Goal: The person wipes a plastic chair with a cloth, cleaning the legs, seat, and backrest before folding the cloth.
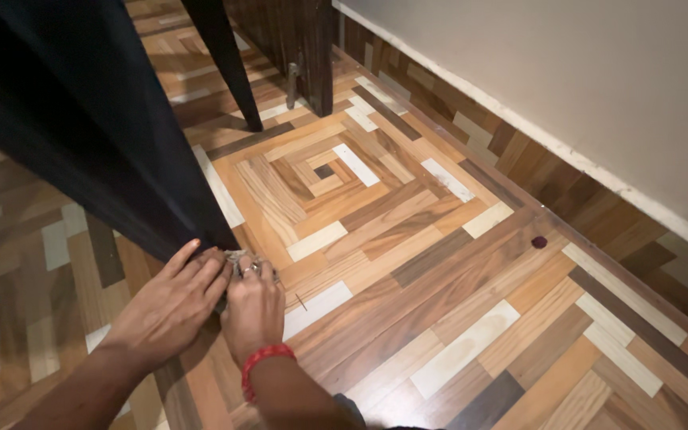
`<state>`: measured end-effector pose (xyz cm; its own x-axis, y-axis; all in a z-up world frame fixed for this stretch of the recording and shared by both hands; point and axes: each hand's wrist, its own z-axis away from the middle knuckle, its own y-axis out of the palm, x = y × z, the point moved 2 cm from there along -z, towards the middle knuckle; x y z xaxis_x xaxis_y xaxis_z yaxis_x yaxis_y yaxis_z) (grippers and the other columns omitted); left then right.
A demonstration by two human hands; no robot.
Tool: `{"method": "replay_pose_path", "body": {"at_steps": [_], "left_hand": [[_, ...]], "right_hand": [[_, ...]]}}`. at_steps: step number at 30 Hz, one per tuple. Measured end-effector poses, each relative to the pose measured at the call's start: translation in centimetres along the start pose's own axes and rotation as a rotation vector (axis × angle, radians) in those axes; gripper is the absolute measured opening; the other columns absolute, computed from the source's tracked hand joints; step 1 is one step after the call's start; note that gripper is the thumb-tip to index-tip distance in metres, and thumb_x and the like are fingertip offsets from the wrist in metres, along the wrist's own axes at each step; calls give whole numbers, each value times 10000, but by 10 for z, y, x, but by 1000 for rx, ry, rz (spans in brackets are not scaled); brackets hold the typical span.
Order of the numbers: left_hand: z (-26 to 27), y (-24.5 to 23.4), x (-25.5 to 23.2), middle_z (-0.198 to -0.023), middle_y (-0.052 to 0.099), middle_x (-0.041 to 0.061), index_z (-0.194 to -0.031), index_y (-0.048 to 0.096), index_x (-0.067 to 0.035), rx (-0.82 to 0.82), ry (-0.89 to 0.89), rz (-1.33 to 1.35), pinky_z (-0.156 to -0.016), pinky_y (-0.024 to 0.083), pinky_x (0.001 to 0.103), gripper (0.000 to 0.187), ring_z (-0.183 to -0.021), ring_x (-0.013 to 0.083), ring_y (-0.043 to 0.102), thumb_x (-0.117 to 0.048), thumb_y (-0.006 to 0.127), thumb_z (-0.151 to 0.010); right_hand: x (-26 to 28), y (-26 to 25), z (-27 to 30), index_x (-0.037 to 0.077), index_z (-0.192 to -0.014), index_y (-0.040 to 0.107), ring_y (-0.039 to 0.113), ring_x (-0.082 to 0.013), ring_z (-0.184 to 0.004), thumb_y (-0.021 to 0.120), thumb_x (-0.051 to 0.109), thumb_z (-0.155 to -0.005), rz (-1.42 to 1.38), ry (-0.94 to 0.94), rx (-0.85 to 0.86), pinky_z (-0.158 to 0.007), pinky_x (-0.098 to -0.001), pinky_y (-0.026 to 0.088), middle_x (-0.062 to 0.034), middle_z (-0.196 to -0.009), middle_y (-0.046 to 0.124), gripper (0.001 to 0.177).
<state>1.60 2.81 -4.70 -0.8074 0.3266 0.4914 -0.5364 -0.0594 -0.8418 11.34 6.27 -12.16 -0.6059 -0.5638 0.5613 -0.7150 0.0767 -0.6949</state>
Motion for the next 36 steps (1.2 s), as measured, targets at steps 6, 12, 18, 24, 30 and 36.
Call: {"method": "replay_pose_path", "body": {"at_steps": [6,12,18,24,30,36], "left_hand": [[1,1,6,-1612,300,240,-1500,320,56,-139,78,-63,-1230,120,483,666,-1508,325,260,-183,389,-881],[19,-22,18,-1661,195,194,-1522,263,15,-112,15,-79,-1225,99,470,675,-1533,302,158,-162,370,-879],[64,-66,33,-1680,187,141,-1558,224,-21,-136,-195,-27,-1200,87,453,872,-1556,275,118,-178,588,-781],[122,-110,75,-1631,347,123,-1562,302,-37,-539,-361,-112,-1279,156,494,1012,-1533,249,261,-298,652,-649],[183,-153,114,-1648,310,115,-1580,280,-65,-496,-556,-115,-1232,162,470,827,-1487,231,261,-192,602,-829],[239,-210,140,-1566,403,136,-1455,429,-26,-856,-570,-122,-1215,268,491,612,-1470,248,358,-183,576,-882]], "right_hand": [[0,-11,-9,-19,-1003,770,572,-369,-1206,801,13,-664,-7,35,107,-941,-467,513,-139,-1313,645,342],[-5,-25,-16,96,-947,798,705,-376,-973,803,227,-787,40,175,498,-855,-485,566,-206,-1012,728,207],[5,-10,-2,100,-888,806,744,-270,-692,618,142,-820,-601,650,82,-696,-388,576,-135,-715,730,204],[59,-80,-42,48,-948,778,656,-134,-664,515,137,-926,-1492,693,-6,-607,-286,533,-30,-785,712,279],[156,-191,-59,95,-999,738,725,-162,-755,485,222,-931,-1561,575,130,-630,-321,568,-47,-904,751,292],[244,-259,-70,86,-1004,729,724,-138,-798,468,161,-943,-1577,293,139,-651,-293,567,-36,-927,748,279]]}}
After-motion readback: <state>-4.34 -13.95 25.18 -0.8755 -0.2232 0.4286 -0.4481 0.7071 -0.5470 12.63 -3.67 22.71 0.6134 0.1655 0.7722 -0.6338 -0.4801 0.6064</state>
